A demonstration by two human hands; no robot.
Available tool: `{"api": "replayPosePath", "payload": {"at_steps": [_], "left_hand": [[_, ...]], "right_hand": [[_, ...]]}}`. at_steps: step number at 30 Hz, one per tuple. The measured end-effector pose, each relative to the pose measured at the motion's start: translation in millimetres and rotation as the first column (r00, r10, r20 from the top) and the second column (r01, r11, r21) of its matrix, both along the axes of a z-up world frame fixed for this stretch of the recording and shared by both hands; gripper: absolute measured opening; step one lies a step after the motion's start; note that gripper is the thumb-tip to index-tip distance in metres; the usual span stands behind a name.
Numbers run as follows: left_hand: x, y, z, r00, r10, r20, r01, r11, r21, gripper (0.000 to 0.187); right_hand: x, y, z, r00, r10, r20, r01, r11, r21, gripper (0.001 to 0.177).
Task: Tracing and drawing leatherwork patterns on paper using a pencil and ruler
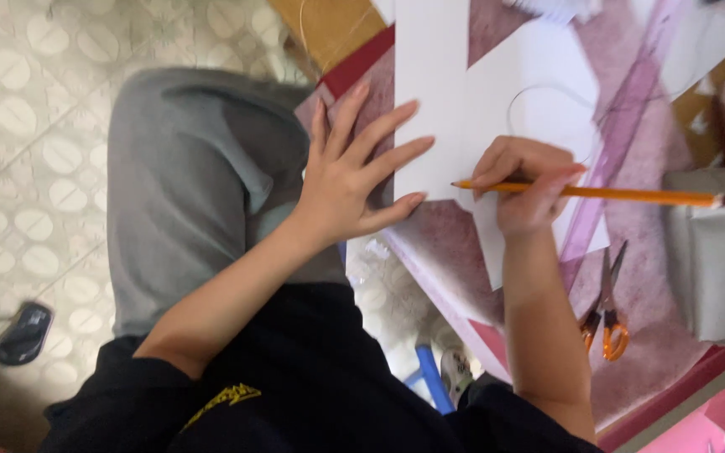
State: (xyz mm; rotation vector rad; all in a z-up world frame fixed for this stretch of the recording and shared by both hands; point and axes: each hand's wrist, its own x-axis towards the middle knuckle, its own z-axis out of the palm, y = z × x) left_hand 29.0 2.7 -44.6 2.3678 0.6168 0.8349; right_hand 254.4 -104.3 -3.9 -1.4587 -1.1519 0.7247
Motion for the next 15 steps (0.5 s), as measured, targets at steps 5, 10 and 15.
{"api": "replayPosePath", "payload": {"at_steps": [5, 10, 15], "left_hand": [[3.7, -4.4, -0.4, 0.999, 0.031, -0.017, -0.031, 0.999, -0.025, 0.053], [2.8, -3.8, 0.8, 0.999, 0.023, -0.043, -0.024, 0.999, -0.037, 0.056], [2.2, -4.2, 0.8, 0.999, 0.040, -0.032, -0.040, 0.999, -0.017, 0.055]], "right_hand": [[1.5, 1.3, 1.5, 0.995, 0.084, 0.056, -0.083, 0.996, -0.019, 0.104], [2.2, 4.3, -1.2, 0.989, 0.137, 0.054, -0.138, 0.990, 0.010, 0.101], [0.2, 3.0, 2.4, 0.989, 0.130, 0.074, -0.127, 0.991, -0.039, 0.105]]}}
